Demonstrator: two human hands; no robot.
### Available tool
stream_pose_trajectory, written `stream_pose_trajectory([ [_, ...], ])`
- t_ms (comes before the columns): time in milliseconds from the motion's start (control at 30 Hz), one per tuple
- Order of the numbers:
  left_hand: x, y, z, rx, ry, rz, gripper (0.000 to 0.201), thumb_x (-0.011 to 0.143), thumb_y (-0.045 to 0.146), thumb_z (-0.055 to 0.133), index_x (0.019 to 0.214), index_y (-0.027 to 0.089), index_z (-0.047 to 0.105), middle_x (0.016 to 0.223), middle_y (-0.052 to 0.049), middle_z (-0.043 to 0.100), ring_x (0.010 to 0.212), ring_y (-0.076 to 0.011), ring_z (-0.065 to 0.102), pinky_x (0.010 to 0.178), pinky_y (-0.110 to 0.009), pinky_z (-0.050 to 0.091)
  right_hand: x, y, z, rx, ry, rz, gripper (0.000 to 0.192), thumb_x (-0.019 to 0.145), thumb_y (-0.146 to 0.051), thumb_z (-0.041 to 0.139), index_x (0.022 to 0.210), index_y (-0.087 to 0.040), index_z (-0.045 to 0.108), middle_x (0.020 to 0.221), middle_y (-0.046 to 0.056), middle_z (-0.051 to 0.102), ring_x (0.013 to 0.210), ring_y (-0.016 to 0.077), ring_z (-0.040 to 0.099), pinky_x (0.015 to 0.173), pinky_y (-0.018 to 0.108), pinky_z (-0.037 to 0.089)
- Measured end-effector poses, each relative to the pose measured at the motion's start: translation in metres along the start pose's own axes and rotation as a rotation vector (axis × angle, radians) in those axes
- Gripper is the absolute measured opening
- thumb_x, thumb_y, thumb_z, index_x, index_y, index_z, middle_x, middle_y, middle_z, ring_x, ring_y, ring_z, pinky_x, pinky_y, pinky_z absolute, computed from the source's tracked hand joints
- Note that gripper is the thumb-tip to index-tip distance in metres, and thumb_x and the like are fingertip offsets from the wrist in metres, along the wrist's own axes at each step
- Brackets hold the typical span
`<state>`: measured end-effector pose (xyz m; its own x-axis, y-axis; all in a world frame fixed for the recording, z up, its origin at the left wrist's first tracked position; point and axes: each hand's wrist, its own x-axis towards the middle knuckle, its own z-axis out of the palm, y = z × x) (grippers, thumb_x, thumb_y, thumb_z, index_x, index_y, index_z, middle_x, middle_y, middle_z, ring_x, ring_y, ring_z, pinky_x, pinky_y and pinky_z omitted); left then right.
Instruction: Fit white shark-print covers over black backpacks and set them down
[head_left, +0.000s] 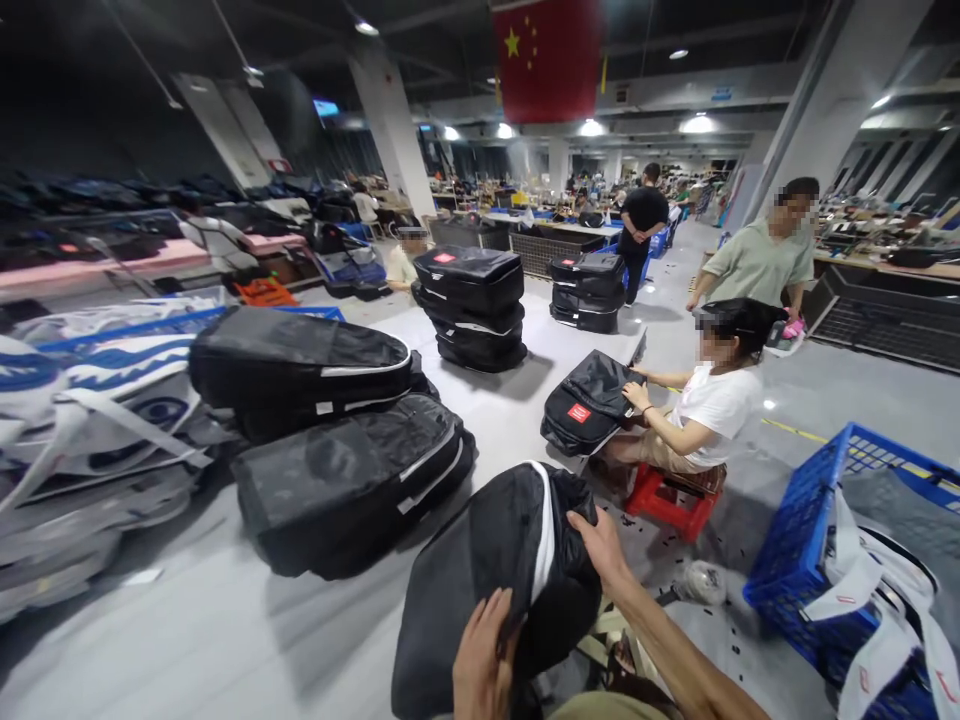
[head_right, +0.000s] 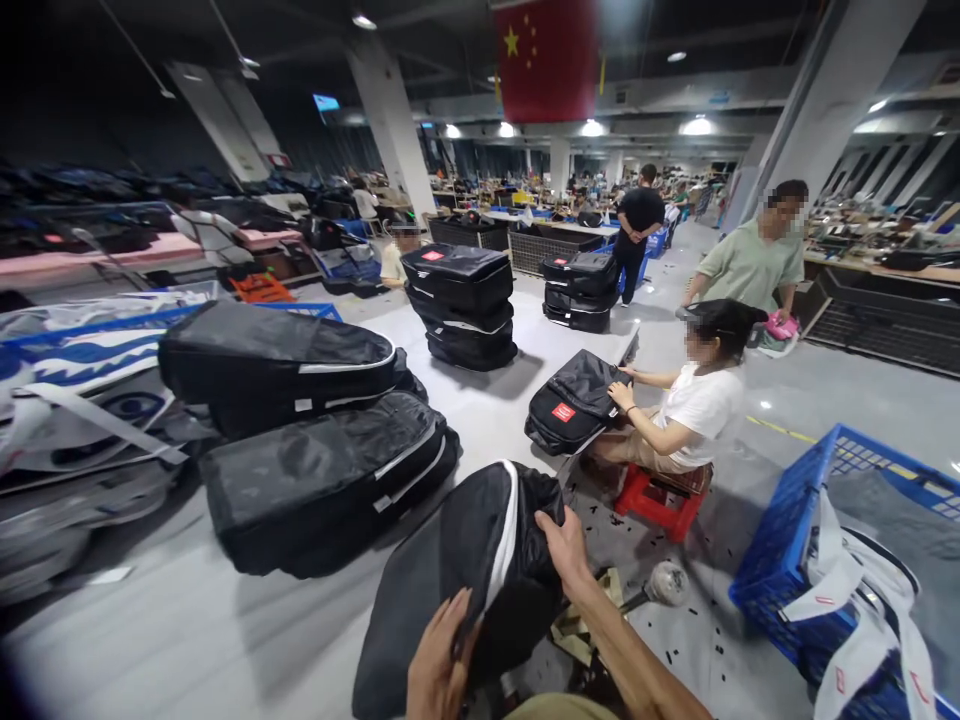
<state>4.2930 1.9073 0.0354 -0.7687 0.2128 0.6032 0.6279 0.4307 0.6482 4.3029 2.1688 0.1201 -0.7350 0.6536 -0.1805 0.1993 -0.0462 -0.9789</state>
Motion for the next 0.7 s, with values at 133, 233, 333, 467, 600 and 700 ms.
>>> stream_pose_trajectory([
  [133,-0.005,0.006,0.002,-0.153,-0.076,-0.499,0.046,0.096,0.056,0.074,0.135,0.034,0.083,0.144,-0.01,0.082,0.137,-0.0409,0.076,0.126,-0.059,0.057,0.001,-0.046,0.016,-0.304,-0.072,-0.151,0.038,0.095,-0.05,0.066,0.111,-0.017,0.077,0.115,0.013,0.085,0.11,0.0324,0.078,0.097,0.04,0.057],
  [233,0.017,0.012,-0.015,-0.162,-0.122,-0.638,0.066,0.093,0.068,0.07,0.141,0.025,0.077,0.141,-0.015,0.081,0.137,-0.0449,0.074,0.12,-0.064,0.058,-0.001,-0.088,0.04,-0.581,-0.106,-0.186,0.027,0.103,-0.041,0.063,0.112,-0.02,0.076,0.115,0.011,0.085,0.107,0.0275,0.078,0.092,0.034,0.053],
  [333,0.04,0.012,-0.029,-0.17,-0.124,-0.66,0.071,0.092,0.076,0.065,0.138,0.025,0.075,0.128,-0.014,0.085,0.126,-0.0429,0.078,0.107,-0.056,0.064,-0.004,-0.123,0.064,-0.793,-0.171,-0.215,0.027,0.107,-0.042,0.062,0.118,-0.021,0.076,0.119,0.011,0.085,0.11,0.0258,0.078,0.092,0.032,0.05],
  [467,0.058,0.007,-0.039,-0.131,-0.031,-0.689,0.066,0.093,0.08,0.062,0.132,0.029,0.074,0.112,-0.01,0.086,0.108,-0.0386,0.081,0.088,-0.044,0.064,-0.016,-0.152,0.091,-0.901,-0.34,-0.228,0.044,0.111,-0.05,0.058,0.145,-0.023,0.07,0.13,0.013,0.084,0.122,0.0304,0.078,0.1,0.037,0.051],
  [600,0.066,0.0,-0.045,-0.148,0.09,-0.736,0.075,0.097,0.089,0.047,0.124,0.024,0.072,0.109,-0.011,0.083,0.103,-0.036,0.077,0.085,-0.043,0.06,-0.041,-0.151,0.116,-0.788,-0.476,-0.32,0.091,0.109,-0.055,0.063,0.184,-0.024,0.023,0.165,0.018,0.064,0.147,0.0338,0.067,0.118,0.045,0.052],
  [700,0.062,-0.004,-0.051,-0.186,0.119,-0.743,0.081,0.094,0.097,0.043,0.113,0.024,0.074,0.105,-0.01,0.082,0.102,-0.0351,0.075,0.086,-0.043,0.061,-0.058,-0.139,0.13,-0.828,-0.466,-0.389,0.103,0.107,-0.053,0.067,0.187,-0.028,0.008,0.175,0.018,0.052,0.155,0.0382,0.058,0.124,0.054,0.05],
])
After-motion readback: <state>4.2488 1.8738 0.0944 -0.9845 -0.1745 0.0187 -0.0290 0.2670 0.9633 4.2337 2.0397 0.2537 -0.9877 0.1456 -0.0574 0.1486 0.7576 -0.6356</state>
